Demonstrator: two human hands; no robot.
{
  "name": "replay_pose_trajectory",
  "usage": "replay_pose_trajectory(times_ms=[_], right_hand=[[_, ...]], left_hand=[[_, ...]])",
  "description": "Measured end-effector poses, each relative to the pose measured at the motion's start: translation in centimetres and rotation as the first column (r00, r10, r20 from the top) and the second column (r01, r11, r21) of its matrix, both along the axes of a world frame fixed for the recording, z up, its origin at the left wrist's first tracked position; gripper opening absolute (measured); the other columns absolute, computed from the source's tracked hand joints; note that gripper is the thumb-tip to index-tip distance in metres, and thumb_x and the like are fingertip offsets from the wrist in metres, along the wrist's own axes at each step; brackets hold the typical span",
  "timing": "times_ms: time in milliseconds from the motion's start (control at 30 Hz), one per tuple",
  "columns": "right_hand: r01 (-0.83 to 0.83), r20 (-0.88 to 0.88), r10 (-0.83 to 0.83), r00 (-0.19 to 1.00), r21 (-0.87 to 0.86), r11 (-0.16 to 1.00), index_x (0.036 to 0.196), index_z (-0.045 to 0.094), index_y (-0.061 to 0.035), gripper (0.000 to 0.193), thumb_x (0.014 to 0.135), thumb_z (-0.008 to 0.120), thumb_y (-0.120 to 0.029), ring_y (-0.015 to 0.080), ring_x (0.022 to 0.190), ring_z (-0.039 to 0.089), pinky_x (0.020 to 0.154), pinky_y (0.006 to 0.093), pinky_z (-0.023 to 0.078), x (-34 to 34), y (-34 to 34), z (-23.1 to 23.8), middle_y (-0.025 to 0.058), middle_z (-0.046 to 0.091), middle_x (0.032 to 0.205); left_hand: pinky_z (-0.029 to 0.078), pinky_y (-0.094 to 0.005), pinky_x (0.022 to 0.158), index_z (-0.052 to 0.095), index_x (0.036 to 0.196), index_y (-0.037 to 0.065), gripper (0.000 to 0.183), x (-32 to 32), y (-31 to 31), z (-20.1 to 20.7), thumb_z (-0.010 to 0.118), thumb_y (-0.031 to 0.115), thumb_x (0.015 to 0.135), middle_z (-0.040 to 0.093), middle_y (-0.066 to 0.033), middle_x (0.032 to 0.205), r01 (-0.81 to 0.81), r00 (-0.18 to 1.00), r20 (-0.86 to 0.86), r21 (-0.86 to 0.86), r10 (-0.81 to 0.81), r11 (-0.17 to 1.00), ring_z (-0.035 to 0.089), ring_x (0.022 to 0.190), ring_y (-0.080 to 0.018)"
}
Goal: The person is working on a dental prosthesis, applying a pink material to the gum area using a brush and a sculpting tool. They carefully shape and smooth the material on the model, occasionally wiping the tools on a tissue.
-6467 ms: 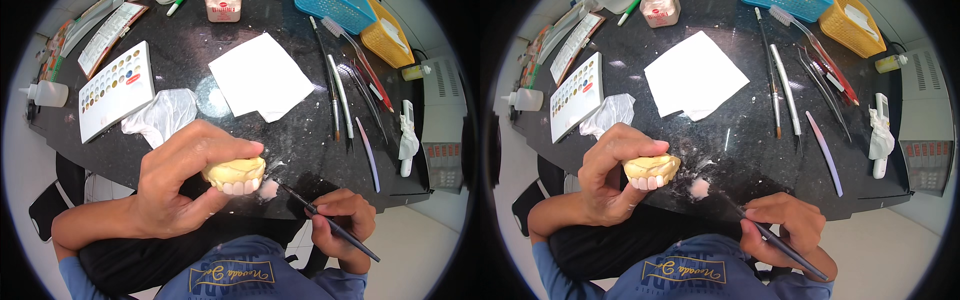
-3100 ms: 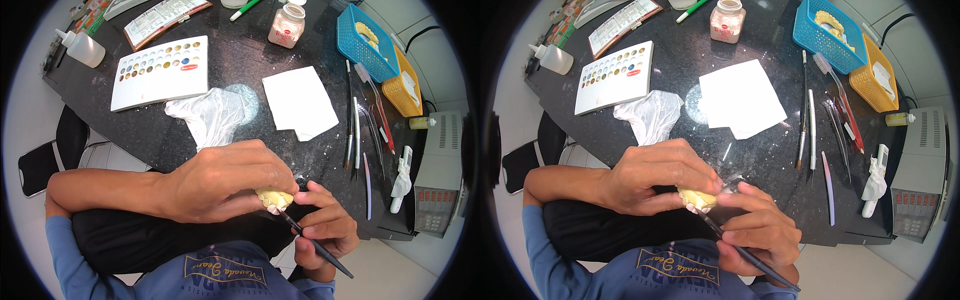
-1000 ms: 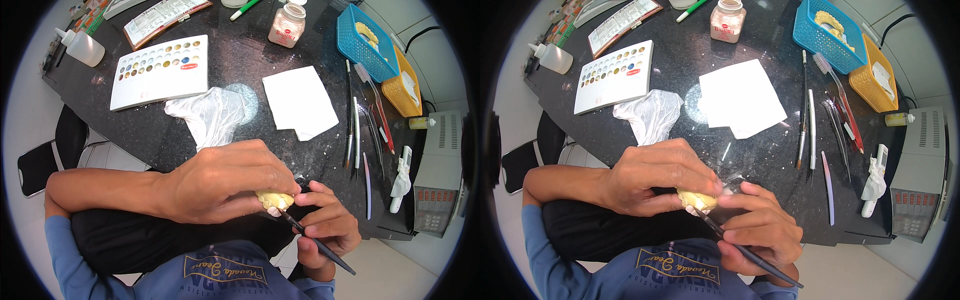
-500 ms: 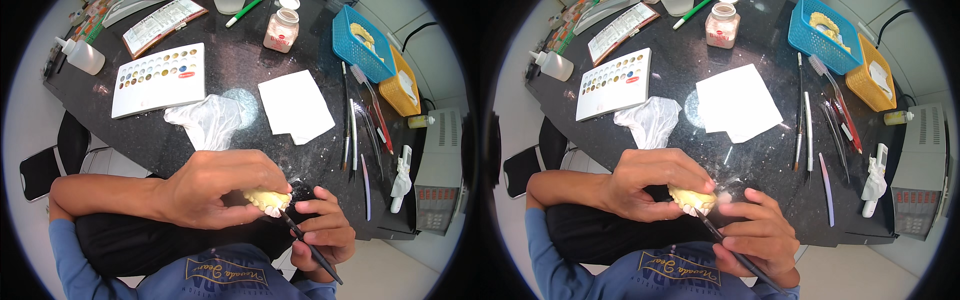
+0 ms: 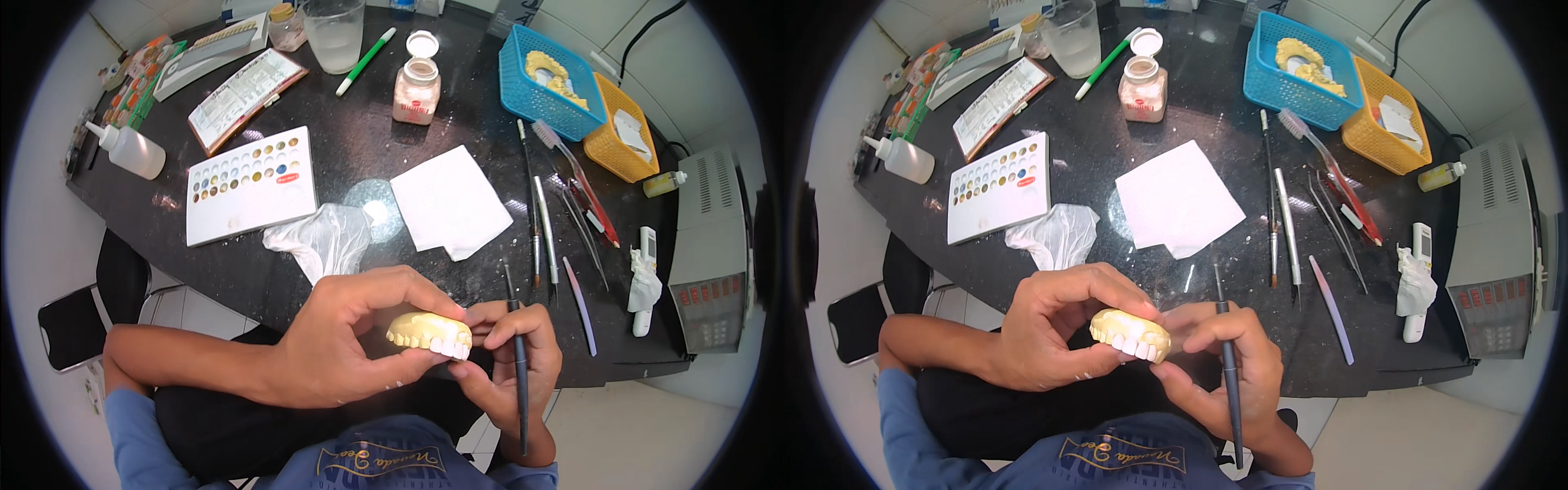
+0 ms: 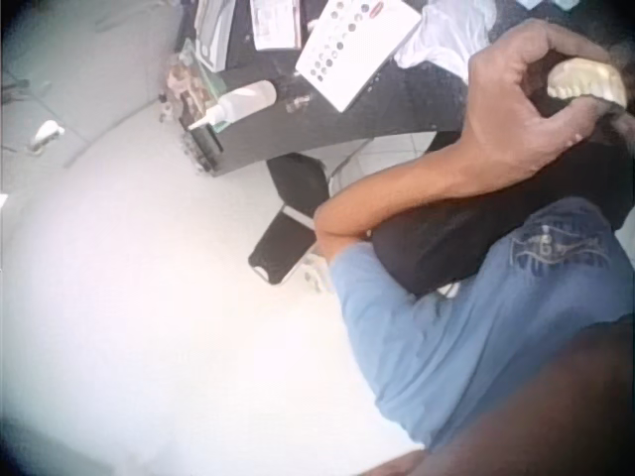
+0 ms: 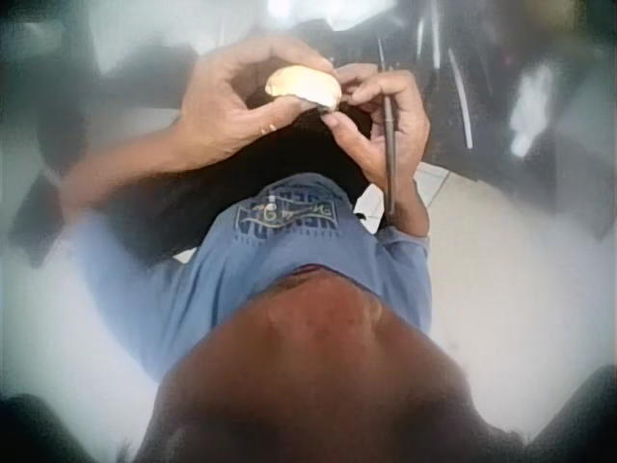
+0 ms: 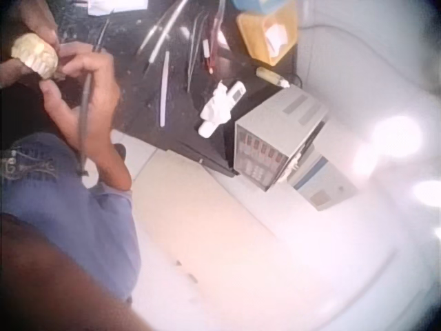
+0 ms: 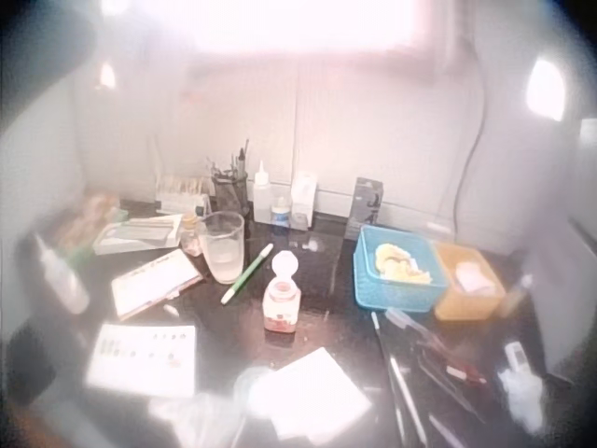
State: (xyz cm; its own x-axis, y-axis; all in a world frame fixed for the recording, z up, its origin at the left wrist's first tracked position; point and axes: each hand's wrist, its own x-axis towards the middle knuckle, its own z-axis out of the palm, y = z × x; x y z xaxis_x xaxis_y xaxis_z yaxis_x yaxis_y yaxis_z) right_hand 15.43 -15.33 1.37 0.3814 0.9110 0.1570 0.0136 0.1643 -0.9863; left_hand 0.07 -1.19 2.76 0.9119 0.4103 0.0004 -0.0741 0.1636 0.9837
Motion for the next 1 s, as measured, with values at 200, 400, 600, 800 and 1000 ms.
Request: replay_pose_trajectory(times_ms=[200, 400, 600, 800, 1000], right_hand=[[0.034, -0.060, -0.035, 0.998, -0.015, 0.999, 0.093, 0.046, -0.0011, 0.028, 0.078, 0.068, 0.008, 0.0177, 0.084, 0.068, 0.075, 0.0279, 0.055, 0.2, 0.7, 0.8, 0.0220, 0.066, 0.097], [0.081, 0.000, -0.081, 0.997, -0.020, 0.996, 0.088, 0.048, -0.0020, 0.023, 0.080, 0.068, 0.006, 0.0167, 0.082, 0.067, 0.073, 0.0263, 0.054, 0.9, 1.5, 1.2, 0.0222, 0.066, 0.096], [0.056, 0.105, -0.051, 0.993, -0.046, 0.997, 0.090, 0.050, -0.0019, 0.023, 0.079, 0.068, 0.007, 0.0160, 0.081, 0.067, 0.072, 0.0248, 0.053, 0.7, 1.9, 0.7, 0.0211, 0.067, 0.097], [0.242, 0.380, -0.278, 0.882, 0.140, 0.960, 0.097, 0.053, -0.0005, 0.027, 0.091, 0.065, -0.024, 0.0211, 0.083, 0.064, 0.071, 0.0304, 0.052, 0.6, 1.8, 0.4, 0.0199, 0.066, 0.097], [0.341, 0.442, -0.365, 0.819, 0.137, 0.930, 0.105, 0.046, -0.0020, 0.050, 0.095, 0.046, -0.051, 0.0162, 0.073, 0.049, 0.066, 0.0284, 0.045, 0.3, -1.3, -0.8, 0.0111, 0.046, 0.084]], left_hand=[[0.048, -0.0309, 0.099, 0.054, 0.120, -0.005, 0.042, 0.1, -0.2, 0.6, 0.069, -0.008, 0.081, 0.055, -0.0144, 0.122, -0.030, 1.000, -0.011, -0.286, 0.028, 0.958, 0.057, 0.114, -0.0193], [0.049, -0.0330, 0.099, 0.048, 0.127, -0.005, 0.044, -0.5, 0.6, 2.0, 0.066, 0.005, 0.088, 0.055, -0.0165, 0.126, 0.003, 0.998, -0.052, -0.463, -0.030, 0.887, 0.058, 0.114, -0.0215], [0.049, -0.0304, 0.097, 0.045, 0.132, -0.005, 0.042, -1.2, 1.7, 0.3, 0.056, 0.013, 0.096, 0.057, -0.0159, 0.125, 0.032, 0.993, -0.072, -0.584, -0.091, 0.811, 0.060, 0.111, -0.0196], [0.048, -0.0293, 0.098, 0.042, 0.134, -0.005, 0.046, -0.8, 1.7, -0.2, 0.058, 0.015, 0.095, 0.057, -0.0154, 0.125, 0.011, 0.996, -0.066, -0.624, -0.066, 0.781, 0.058, 0.114, -0.0185], [0.048, -0.0285, 0.099, 0.041, 0.135, -0.004, 0.046, -0.7, 1.9, -0.6, 0.057, 0.013, 0.095, 0.057, -0.0150, 0.124, -0.028, 0.993, -0.109, -0.595, -0.046, 0.803, 0.058, 0.114, -0.0173]])
